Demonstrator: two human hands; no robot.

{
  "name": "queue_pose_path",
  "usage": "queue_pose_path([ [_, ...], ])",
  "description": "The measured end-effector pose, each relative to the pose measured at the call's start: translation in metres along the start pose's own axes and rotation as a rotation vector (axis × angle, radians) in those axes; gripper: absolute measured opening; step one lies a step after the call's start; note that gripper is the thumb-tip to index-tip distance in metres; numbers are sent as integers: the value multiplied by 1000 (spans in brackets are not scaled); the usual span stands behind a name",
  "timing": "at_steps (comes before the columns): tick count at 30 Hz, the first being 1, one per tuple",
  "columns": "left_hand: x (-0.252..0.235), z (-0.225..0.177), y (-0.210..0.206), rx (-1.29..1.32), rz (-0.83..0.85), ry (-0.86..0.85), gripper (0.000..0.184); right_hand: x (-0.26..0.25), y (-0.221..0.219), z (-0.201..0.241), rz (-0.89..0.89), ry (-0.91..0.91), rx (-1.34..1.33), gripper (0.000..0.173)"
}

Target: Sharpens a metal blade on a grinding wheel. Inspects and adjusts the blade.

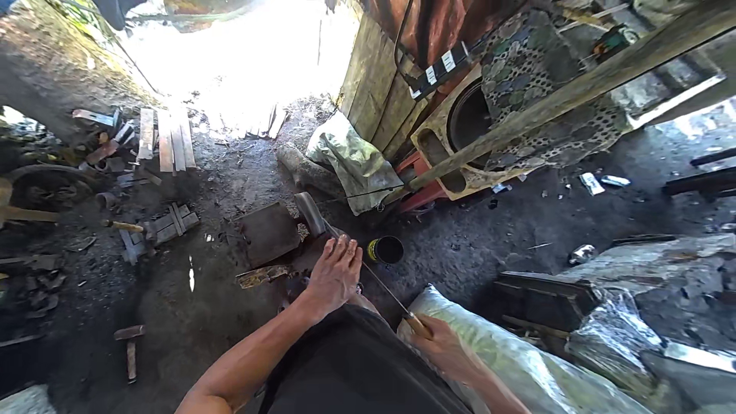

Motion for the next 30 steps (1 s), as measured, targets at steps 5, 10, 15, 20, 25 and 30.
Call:
queue_pose_path([
  [5,-24,-22,47,-41,-116,-68,47,21,17,-13,667,-155,-1002,14],
  [10,-37,-19,58,-81,-142,-63,45,11,16,-7,744,-80,-1098,9],
  [15,-32,2,46,-83,-106,10,44,-12,23,12,77,141,-298,29],
  [20,-14,26,16,-111,23,83,49,-32,4,35,-311,186,558,32],
  [25,-3,36,-3,-52,80,79,55,-31,-12,39,-419,225,739,24],
  [30,10,61,-34,-48,128,102,57,-58,-42,49,-329,144,804,29],
])
Point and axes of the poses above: each hand's wrist, its own x-axis away from the middle knuckle, its own y-axis out of the back of the hand, z = x × y, the point moved 3 cm from there along -x, towards the middle knuckle, and after that the axes turned 13 degrees about -x, right-handed, at the moved point
